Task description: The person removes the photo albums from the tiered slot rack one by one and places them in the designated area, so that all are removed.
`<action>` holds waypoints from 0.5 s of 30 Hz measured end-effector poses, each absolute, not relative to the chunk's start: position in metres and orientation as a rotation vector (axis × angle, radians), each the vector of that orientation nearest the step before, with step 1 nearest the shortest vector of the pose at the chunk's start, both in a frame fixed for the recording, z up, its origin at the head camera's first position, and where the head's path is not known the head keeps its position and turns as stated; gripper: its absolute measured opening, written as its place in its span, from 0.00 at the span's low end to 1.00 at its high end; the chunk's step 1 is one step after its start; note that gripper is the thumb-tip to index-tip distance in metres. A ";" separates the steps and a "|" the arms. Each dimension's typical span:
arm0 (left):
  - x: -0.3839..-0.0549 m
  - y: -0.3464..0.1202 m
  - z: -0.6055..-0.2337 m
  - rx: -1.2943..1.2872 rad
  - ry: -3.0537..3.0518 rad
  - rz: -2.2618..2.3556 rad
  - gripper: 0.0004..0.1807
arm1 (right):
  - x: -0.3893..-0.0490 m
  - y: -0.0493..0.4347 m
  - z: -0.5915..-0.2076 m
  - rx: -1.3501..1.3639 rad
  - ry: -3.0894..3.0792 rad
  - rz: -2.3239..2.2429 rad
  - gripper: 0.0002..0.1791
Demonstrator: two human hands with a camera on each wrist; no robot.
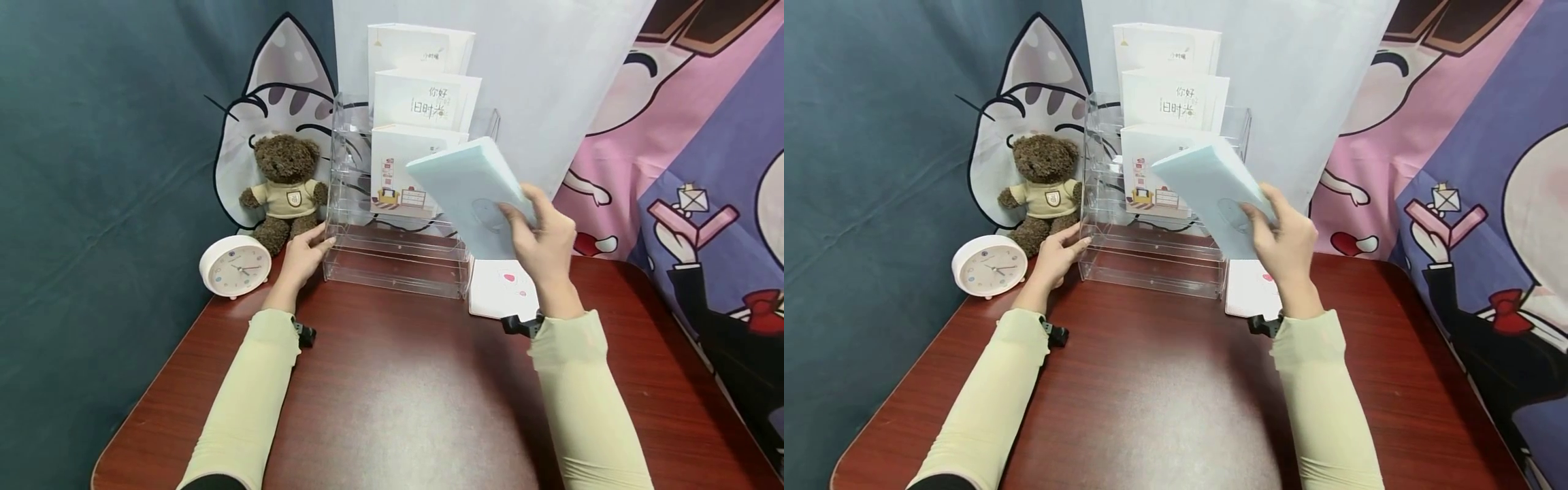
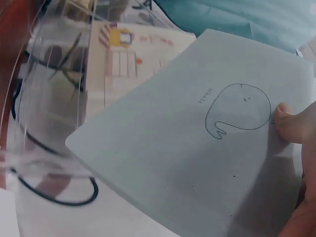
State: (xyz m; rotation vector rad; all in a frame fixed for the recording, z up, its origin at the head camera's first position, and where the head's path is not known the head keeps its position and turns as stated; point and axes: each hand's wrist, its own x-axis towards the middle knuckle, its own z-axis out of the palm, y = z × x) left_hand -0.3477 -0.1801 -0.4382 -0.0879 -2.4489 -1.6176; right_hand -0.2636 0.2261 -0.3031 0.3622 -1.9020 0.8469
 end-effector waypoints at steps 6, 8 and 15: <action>-0.345 -0.179 -0.438 -0.109 -2.436 -1.621 0.30 | -0.246 0.262 -0.311 0.159 -1.825 1.003 0.18; -0.345 -0.179 -0.438 -0.111 -2.438 -1.611 0.30 | -0.238 0.272 -0.311 0.077 -1.813 1.029 0.18; -0.345 -0.180 -0.436 -0.120 -2.432 -1.613 0.29 | -0.236 0.325 -0.334 -0.128 -1.816 1.136 0.18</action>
